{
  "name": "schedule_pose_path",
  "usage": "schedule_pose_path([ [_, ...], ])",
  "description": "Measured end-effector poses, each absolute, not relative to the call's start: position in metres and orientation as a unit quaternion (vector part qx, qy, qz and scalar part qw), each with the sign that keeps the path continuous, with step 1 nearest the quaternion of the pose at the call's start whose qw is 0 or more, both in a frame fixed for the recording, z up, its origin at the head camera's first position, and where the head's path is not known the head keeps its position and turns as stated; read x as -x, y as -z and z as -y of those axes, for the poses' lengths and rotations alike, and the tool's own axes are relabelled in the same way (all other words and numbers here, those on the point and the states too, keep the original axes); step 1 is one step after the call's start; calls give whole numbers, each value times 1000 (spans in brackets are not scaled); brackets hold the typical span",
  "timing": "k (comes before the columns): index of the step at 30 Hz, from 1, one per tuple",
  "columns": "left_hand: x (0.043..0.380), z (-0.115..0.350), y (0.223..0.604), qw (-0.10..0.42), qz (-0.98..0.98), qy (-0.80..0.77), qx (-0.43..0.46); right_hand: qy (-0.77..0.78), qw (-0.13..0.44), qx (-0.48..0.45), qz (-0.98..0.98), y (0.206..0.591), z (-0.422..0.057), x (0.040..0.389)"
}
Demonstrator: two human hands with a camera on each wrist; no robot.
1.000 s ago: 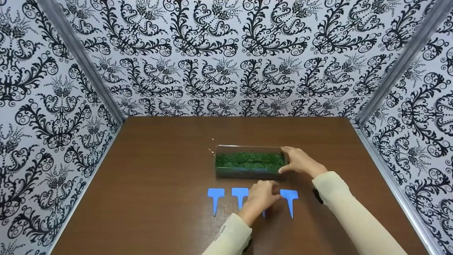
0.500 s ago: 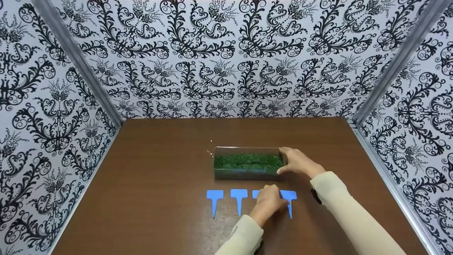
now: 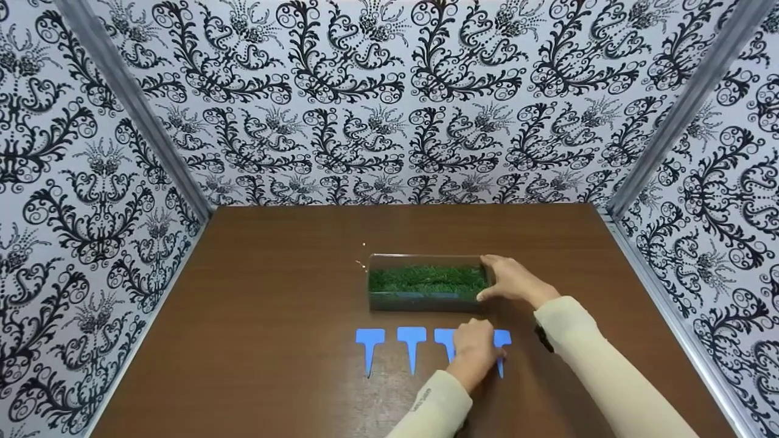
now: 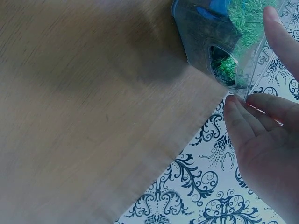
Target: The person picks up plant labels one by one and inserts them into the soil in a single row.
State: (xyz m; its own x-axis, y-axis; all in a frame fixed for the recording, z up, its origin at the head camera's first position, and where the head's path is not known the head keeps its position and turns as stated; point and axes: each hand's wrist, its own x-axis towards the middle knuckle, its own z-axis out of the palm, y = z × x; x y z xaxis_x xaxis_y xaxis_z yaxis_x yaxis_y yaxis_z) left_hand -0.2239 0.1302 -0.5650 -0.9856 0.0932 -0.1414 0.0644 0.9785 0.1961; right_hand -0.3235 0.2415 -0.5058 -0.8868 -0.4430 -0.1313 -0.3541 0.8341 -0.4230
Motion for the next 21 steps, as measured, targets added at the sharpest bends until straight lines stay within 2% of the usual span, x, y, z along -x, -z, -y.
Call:
schedule_pose_path([
  [10, 221, -136, 569, 54, -996, -35, -59, 196, 105, 212, -952, 508, -242, 325],
  [21, 222, -130, 578, 43, -993, -104, -27, 209, 107, 212, -949, 507, -242, 323],
])
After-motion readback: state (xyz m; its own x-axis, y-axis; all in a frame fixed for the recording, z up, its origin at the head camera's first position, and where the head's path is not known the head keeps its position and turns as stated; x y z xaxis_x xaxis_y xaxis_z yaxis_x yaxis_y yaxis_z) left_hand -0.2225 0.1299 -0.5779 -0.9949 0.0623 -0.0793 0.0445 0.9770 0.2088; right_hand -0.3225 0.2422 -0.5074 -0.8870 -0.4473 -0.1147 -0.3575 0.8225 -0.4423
